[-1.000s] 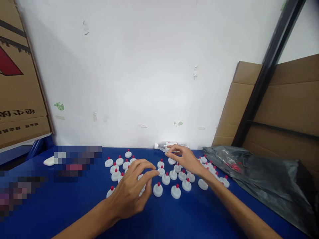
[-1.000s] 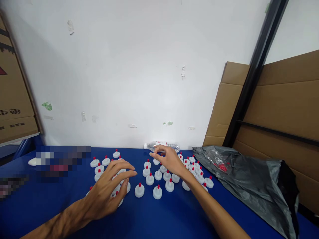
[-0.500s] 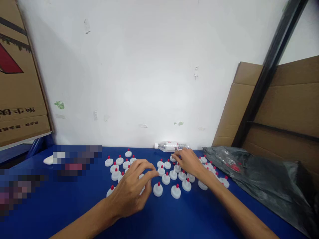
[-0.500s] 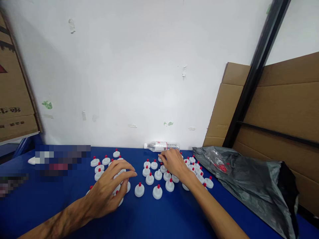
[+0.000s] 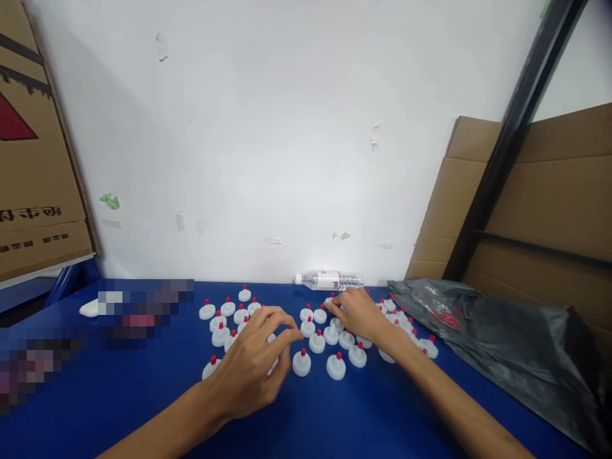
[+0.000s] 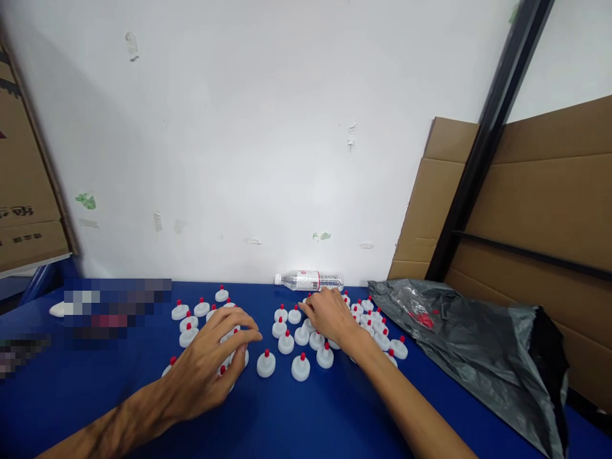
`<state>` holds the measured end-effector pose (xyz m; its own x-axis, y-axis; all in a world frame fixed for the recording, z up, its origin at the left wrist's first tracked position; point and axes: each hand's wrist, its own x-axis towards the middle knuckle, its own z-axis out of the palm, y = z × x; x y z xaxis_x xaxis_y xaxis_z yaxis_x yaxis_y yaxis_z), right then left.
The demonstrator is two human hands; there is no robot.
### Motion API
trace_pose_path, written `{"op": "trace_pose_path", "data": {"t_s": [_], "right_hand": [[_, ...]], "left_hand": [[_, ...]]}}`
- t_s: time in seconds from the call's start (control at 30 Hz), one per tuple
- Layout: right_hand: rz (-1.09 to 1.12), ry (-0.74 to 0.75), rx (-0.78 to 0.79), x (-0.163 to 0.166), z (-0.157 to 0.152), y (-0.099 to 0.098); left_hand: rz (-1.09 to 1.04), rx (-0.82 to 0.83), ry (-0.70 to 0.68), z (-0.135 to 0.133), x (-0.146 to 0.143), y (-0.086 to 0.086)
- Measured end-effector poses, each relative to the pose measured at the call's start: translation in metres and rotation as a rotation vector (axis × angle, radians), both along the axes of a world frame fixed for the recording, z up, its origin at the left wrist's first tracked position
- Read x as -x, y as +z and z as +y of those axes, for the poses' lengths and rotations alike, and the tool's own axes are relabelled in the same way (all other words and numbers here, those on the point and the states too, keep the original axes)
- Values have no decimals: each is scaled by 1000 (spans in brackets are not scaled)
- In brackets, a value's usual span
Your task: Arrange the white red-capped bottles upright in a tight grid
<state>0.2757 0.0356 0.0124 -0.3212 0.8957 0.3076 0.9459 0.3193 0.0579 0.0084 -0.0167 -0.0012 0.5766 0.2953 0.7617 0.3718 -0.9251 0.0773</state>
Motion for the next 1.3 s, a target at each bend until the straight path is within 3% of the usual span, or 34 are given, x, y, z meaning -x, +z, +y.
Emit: {"op": "trace_pose_path", "data": {"t_s": [0.57, 0.73, 0.97, 1.1, 1.3], "right_hand": [[154, 25, 122, -9, 13, -12], [358, 117, 144, -12, 8, 2], [577, 354, 402, -20, -4, 34], [609, 398, 559, -23, -6, 34], [614, 393, 628, -24, -6, 28]], "left_hand": [[8, 3, -8, -1, 1, -2], [-8, 4, -12, 0, 1, 0], [-2, 1, -12, 0, 2, -3], [-8, 0, -7, -1, 1, -1], [1, -2, -6, 0, 0, 1]]}}
